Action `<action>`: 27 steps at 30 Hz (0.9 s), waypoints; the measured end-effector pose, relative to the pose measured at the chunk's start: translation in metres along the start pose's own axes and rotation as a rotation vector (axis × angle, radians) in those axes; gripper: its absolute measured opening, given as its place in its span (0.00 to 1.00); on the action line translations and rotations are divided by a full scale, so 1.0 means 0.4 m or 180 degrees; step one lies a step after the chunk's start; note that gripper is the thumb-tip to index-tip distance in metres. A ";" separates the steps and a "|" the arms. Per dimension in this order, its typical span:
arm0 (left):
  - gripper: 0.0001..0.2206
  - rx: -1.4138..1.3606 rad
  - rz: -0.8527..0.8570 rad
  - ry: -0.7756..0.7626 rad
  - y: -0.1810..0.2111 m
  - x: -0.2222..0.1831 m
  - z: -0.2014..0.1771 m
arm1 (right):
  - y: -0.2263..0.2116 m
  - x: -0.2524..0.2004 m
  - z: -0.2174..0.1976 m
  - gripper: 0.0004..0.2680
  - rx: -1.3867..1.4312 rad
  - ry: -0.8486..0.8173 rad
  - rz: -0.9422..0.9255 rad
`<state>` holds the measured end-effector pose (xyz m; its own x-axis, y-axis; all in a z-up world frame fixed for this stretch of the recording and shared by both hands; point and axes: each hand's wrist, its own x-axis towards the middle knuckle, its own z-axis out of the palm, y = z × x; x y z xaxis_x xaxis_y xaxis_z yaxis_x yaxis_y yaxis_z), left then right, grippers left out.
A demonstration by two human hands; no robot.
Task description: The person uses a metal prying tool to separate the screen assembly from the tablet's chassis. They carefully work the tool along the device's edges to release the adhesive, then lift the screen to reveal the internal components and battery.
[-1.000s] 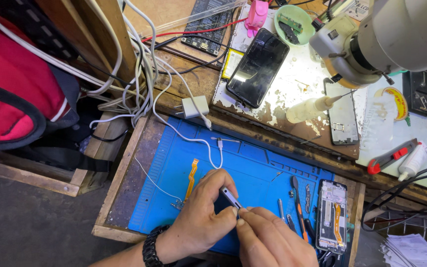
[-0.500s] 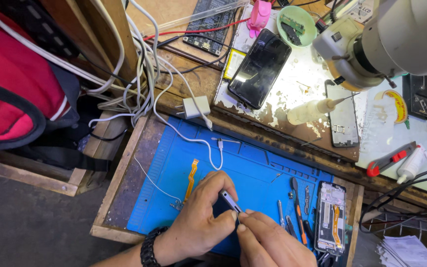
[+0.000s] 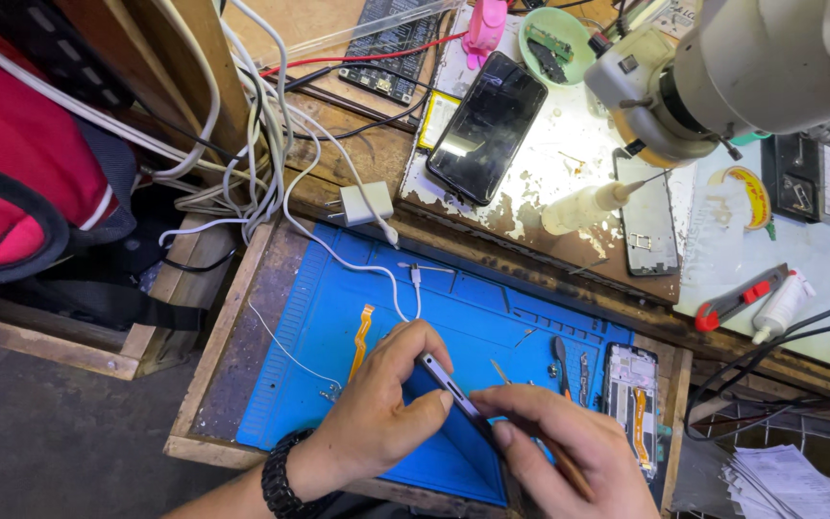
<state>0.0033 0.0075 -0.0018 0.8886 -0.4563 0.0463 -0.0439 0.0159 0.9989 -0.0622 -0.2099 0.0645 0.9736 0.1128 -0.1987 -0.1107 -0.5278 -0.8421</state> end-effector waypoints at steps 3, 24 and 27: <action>0.10 -0.0081 0.0149 -0.0009 0.003 0.000 -0.002 | 0.009 0.011 0.000 0.13 0.0409 -0.0291 -0.0131; 0.22 0.0174 0.0520 0.0400 -0.050 0.008 0.023 | -0.038 0.034 -0.029 0.14 -0.0875 -0.0487 0.0698; 0.23 0.0862 0.0755 0.0740 -0.064 -0.002 0.035 | -0.047 0.018 -0.053 0.12 -0.0583 -0.0087 0.0729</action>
<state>-0.0026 -0.0051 -0.0276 0.9174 -0.2549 0.3057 -0.3502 -0.1520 0.9243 -0.0488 -0.2171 0.0896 0.9213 -0.0055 -0.3887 -0.2866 -0.6850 -0.6698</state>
